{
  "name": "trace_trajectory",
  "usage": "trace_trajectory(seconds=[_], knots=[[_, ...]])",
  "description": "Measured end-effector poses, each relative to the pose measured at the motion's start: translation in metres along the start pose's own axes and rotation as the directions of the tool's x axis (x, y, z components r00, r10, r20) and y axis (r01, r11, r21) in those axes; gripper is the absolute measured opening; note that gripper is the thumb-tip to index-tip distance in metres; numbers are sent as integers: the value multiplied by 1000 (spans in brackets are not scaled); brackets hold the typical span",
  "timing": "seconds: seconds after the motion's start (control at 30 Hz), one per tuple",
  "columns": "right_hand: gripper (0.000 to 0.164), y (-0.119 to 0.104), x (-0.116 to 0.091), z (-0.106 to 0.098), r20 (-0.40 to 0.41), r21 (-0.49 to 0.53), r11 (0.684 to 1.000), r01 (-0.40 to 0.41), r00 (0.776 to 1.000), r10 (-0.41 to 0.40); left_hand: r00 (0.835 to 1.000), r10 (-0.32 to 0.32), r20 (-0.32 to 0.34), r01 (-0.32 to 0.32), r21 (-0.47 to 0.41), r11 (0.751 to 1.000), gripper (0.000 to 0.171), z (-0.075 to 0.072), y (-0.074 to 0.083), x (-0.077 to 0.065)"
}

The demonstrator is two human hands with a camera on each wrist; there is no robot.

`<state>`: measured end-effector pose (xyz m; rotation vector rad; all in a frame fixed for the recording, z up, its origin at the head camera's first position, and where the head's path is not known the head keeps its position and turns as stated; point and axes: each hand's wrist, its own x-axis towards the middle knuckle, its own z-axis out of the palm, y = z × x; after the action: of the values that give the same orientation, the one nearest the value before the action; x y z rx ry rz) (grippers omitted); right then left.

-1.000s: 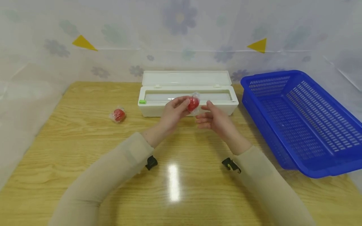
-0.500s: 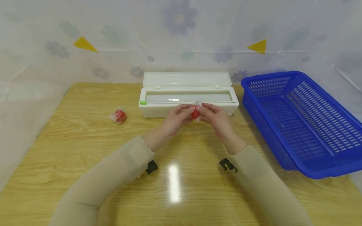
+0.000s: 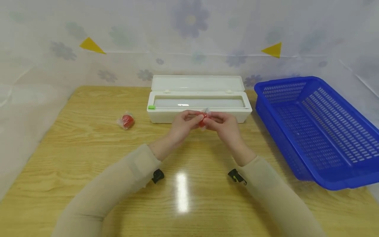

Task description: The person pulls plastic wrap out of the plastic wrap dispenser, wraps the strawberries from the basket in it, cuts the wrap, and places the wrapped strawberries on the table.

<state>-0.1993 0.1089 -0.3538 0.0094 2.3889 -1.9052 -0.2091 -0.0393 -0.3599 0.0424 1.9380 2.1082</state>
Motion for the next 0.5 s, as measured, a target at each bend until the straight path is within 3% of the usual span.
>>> trace_trajectory(seconds=[0.1, 0.2, 0.33, 0.43, 0.5], knots=[[43, -2, -2, 6, 15, -24, 999, 24, 1000, -24, 1000, 20, 3, -20, 81, 997, 36, -9, 2, -3], [46, -6, -4, 9, 95, -120, 991, 58, 994, -47, 999, 32, 19, -35, 142, 989, 36, -22, 5, -10], [48, -10, -6, 6, 204, -228, 967, 115, 977, -68, 999, 38, 25, -43, 273, 961, 37, -55, 17, -26], [44, -9, -8, 0, 223, -251, 958, 134, 972, -78, 1000, 24, -6, -19, 433, 901, 40, -90, 26, -42], [42, -7, -9, -5, 222, -281, 949, 144, 972, -82, 999, 2, -45, 23, 557, 830, 42, -112, 28, -51]])
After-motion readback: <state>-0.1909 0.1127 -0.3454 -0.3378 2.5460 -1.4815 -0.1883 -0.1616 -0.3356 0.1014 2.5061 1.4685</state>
